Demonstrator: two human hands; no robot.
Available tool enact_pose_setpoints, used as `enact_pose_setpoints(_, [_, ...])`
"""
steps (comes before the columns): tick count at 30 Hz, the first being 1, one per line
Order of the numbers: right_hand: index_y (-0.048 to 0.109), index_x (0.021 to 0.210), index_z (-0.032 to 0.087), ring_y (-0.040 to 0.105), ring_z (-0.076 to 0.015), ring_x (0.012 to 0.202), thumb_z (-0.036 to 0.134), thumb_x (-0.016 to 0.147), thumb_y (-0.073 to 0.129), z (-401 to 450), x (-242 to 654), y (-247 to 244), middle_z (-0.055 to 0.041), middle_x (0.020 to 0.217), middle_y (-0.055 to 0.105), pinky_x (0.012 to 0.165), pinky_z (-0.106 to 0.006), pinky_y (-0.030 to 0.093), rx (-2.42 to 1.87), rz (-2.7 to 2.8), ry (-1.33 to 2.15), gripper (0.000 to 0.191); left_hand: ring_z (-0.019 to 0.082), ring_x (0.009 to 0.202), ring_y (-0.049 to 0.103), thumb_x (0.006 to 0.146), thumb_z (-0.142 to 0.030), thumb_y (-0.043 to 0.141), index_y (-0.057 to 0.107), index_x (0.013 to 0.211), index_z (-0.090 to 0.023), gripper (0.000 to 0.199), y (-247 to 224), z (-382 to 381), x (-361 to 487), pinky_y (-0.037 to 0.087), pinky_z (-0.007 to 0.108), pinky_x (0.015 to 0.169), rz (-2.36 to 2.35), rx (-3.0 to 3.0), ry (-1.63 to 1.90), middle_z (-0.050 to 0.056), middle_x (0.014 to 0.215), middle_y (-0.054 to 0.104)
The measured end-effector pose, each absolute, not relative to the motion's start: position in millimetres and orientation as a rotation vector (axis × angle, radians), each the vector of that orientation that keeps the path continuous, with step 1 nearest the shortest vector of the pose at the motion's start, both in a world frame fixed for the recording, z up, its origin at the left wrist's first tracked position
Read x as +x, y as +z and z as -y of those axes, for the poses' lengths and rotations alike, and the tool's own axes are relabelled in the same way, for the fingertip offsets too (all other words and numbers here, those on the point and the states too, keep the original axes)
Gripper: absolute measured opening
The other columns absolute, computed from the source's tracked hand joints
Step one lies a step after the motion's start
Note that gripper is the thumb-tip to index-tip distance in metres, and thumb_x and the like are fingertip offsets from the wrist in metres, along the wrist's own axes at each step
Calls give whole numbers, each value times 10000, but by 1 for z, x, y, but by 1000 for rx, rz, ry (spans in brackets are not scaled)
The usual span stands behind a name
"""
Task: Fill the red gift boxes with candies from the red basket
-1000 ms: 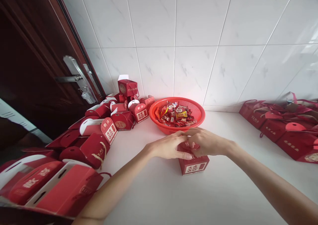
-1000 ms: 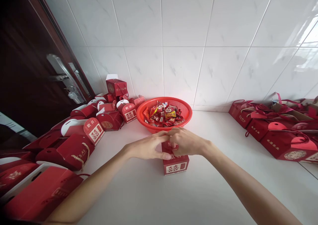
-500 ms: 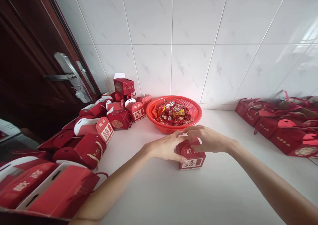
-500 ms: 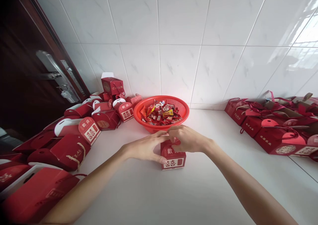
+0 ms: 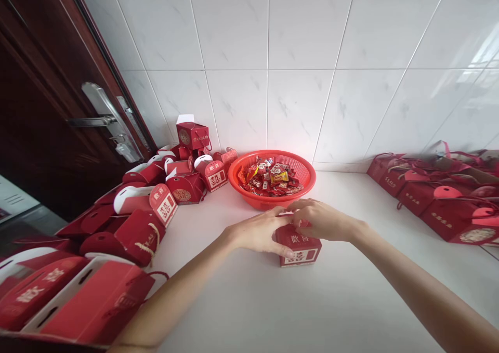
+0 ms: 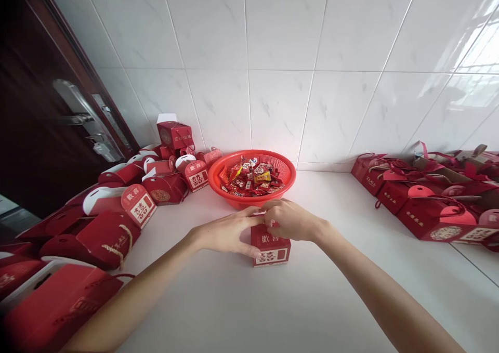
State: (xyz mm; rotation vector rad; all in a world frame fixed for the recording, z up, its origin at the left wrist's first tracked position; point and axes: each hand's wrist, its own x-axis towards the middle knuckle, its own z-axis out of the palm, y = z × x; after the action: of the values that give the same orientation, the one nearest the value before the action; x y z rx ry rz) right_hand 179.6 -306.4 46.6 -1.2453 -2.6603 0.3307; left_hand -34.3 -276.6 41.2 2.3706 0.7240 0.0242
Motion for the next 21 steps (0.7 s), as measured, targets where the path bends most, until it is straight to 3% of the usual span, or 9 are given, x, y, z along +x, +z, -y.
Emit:
enact_pose_setpoints(7, [771, 811, 183, 687, -232, 925, 21, 797, 639, 307, 177, 50, -102, 1214, 714, 726, -321, 510, -1245, 2717, 235, 210, 383, 1506, 315, 770, -582, 766, 428, 1521, -397, 844, 41, 276, -36, 407, 498, 1155, -735, 2367, 6, 50, 1683, 245])
enact_pose_setpoints(16, [757, 732, 186, 689, -249, 997, 8, 775, 628, 308, 175, 52, -95, 1220, 716, 768, -331, 523, -1255, 2713, 262, 224, 378, 1477, 371, 779, -583, 757, 393, 1531, -420, 851, 38, 275, -37, 448, 487, 1114, -731, 2376, 2, 47, 1684, 234])
enact_pose_setpoints(21, [741, 696, 187, 685, -254, 984, 22, 705, 640, 304, 171, 52, -92, 1189, 720, 769, -335, 521, -1324, 2698, 336, 195, 381, 1474, 371, 759, -594, 770, 464, 1484, -390, 813, 36, 274, -38, 438, 498, 1119, -730, 2369, 26, 69, 1650, 302])
